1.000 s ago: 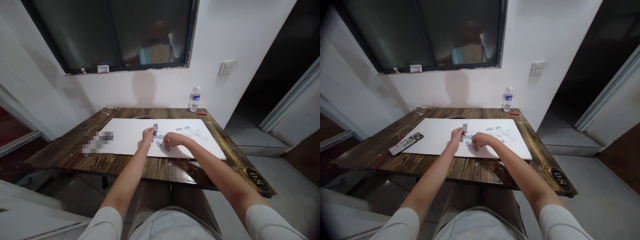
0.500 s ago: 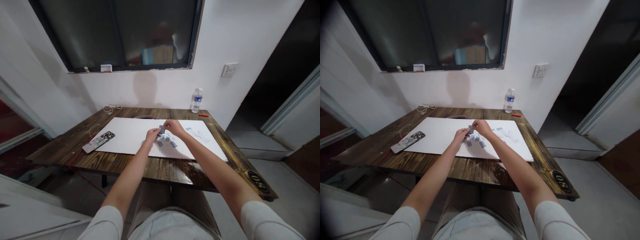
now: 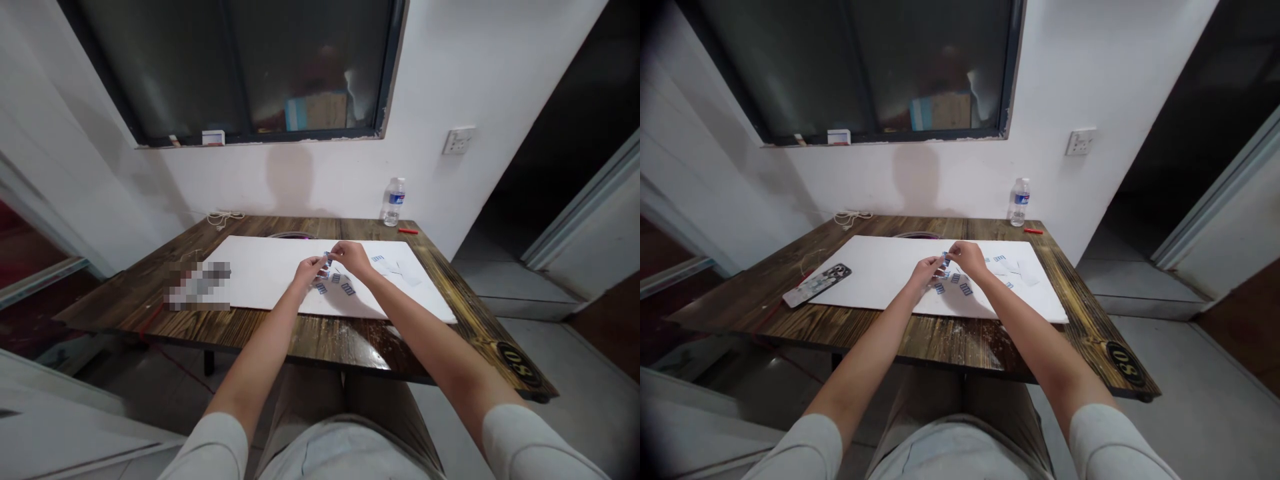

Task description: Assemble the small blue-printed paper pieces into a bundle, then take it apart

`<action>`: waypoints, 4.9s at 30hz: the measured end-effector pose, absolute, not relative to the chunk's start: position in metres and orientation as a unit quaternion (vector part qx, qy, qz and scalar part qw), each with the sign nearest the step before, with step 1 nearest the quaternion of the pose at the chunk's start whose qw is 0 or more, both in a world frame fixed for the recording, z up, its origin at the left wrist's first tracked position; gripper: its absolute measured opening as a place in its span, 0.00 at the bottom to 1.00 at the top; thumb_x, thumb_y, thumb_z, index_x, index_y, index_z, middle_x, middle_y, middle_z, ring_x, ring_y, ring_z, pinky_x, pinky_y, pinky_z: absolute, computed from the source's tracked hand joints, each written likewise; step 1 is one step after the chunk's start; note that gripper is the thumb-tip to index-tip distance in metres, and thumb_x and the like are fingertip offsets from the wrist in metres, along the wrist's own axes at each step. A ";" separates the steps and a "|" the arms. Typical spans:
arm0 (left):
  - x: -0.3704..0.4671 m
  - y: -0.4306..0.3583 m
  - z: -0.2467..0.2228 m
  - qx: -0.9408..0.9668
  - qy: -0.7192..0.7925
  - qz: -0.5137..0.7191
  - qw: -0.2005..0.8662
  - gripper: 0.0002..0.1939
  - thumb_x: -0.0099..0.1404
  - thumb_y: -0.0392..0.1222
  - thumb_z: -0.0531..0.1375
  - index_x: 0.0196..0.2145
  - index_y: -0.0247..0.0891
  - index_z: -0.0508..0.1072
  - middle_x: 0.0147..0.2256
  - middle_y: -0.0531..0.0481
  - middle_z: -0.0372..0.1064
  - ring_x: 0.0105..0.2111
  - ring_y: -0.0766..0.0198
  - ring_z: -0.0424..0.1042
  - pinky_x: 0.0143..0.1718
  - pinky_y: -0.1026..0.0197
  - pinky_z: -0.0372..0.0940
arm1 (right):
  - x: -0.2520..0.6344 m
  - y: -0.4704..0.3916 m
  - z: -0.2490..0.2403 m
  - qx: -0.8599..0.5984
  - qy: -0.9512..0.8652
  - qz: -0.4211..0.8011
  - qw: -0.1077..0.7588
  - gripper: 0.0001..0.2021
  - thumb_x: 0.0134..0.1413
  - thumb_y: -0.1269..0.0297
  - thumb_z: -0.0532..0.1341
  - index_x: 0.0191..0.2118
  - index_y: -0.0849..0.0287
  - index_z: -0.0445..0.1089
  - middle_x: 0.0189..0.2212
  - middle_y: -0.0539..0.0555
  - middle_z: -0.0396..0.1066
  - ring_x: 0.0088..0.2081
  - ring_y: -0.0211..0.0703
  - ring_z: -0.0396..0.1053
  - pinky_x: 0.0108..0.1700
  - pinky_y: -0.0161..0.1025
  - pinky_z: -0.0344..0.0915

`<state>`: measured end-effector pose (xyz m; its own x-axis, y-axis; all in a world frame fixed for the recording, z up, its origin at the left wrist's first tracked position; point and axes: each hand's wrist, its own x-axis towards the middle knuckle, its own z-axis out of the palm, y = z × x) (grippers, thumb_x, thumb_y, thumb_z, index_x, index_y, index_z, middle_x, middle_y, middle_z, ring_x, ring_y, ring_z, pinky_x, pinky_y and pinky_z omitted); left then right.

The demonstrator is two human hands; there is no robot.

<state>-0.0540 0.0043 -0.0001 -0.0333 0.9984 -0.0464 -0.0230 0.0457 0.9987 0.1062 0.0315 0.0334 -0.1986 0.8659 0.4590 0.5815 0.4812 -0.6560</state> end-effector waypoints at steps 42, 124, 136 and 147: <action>-0.064 0.016 -0.008 0.477 0.558 0.544 0.406 0.18 0.49 0.55 0.68 0.28 0.36 0.78 0.24 0.48 0.72 0.24 0.66 0.69 0.23 0.67 0.57 | 0.098 0.029 0.028 -0.448 -0.773 0.170 0.416 0.03 0.50 0.68 0.64 0.32 0.56 0.76 0.28 0.50 0.75 0.31 0.39 0.70 0.36 0.34 0.62; -0.057 0.016 -0.011 0.541 0.516 0.532 0.397 0.15 0.49 0.45 0.69 0.33 0.34 0.78 0.28 0.48 0.75 0.23 0.67 0.69 0.27 0.64 0.63 | 0.100 0.040 -0.009 -0.421 -0.661 0.335 0.523 0.17 0.49 0.53 0.64 0.41 0.59 0.77 0.23 0.50 0.72 0.25 0.40 0.67 0.31 0.37 0.63; -0.062 0.015 -0.005 0.440 0.566 0.568 0.404 0.19 0.49 0.49 0.69 0.36 0.34 0.78 0.30 0.47 0.75 0.25 0.67 0.70 0.21 0.69 0.59 | 0.130 0.024 -0.010 -0.496 -0.834 0.092 0.223 0.12 0.45 0.57 0.72 0.38 0.53 0.80 0.39 0.59 0.74 0.43 0.54 0.65 0.43 0.43 0.59; -0.062 0.015 -0.006 0.456 0.574 0.552 0.397 0.18 0.51 0.48 0.67 0.37 0.34 0.78 0.31 0.47 0.75 0.25 0.68 0.71 0.20 0.69 0.59 | 0.127 0.024 -0.009 -0.480 -0.808 0.161 0.301 0.04 0.50 0.69 0.65 0.30 0.55 0.79 0.33 0.54 0.77 0.39 0.47 0.70 0.42 0.40 0.60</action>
